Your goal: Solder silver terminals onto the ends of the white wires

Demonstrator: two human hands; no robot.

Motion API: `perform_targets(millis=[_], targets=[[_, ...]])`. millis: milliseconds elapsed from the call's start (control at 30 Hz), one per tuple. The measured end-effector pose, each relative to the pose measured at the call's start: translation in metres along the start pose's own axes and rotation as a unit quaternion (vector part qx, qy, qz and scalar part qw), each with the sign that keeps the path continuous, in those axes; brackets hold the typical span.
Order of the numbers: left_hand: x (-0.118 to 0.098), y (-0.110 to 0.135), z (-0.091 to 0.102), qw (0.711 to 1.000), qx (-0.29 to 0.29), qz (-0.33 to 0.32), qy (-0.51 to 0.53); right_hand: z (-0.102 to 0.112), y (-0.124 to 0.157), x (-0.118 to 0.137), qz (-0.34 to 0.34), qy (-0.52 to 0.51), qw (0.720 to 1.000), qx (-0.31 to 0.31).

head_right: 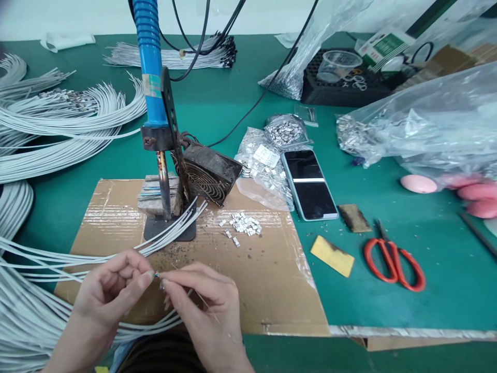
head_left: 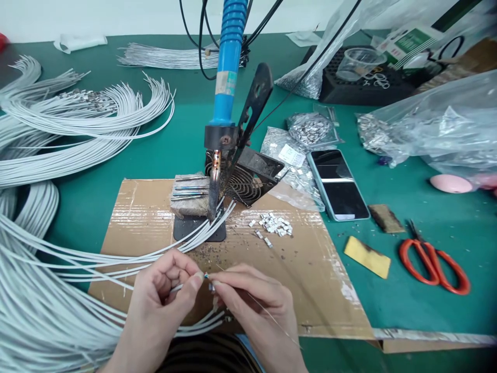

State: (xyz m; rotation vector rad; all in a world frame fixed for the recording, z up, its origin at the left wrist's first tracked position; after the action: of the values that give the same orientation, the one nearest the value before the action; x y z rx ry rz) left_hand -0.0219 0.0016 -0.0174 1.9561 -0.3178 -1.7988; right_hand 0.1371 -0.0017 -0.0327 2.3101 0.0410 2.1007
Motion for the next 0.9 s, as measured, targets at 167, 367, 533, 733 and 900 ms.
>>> perform_targets(millis=[167, 367, 533, 733, 900], targets=[[0.001, 0.000, 0.000, 1.000, -0.004, -0.002, 0.011, 0.001, 0.004, 0.002, 0.060, 0.030, 0.998, -0.008], [0.000, 0.001, -0.001, 1.000, -0.011, 0.000, 0.013, 0.002, 0.004, 0.005, 0.076, 0.029, 0.996, -0.026], [-0.001, 0.002, 0.000, 1.000, -0.016, 0.004, 0.010, 0.005, 0.003, 0.003, 0.004, -0.008, 0.999, -0.044], [0.002, 0.002, 0.001, 0.999, -0.002, 0.011, 0.033, 0.001, 0.003, -0.006, -0.037, -0.038, 0.998, -0.029], [0.004, 0.003, 0.002, 1.000, 0.002, 0.006, 0.026, -0.003, 0.003, -0.009, -0.021, -0.058, 0.998, -0.004]])
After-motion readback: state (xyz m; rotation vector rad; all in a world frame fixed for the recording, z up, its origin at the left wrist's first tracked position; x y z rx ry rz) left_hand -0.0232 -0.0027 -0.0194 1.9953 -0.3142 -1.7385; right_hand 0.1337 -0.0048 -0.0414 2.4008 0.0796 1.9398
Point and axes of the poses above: each hand's wrist, its own y-axis away from the middle knuckle, its own z-axis out of the back of the hand, x = y × z, the point moved 6 cm from there along -y, towards the middle knuckle, and after that the axes turned 3 degrees about y, right-handed, at the moved point
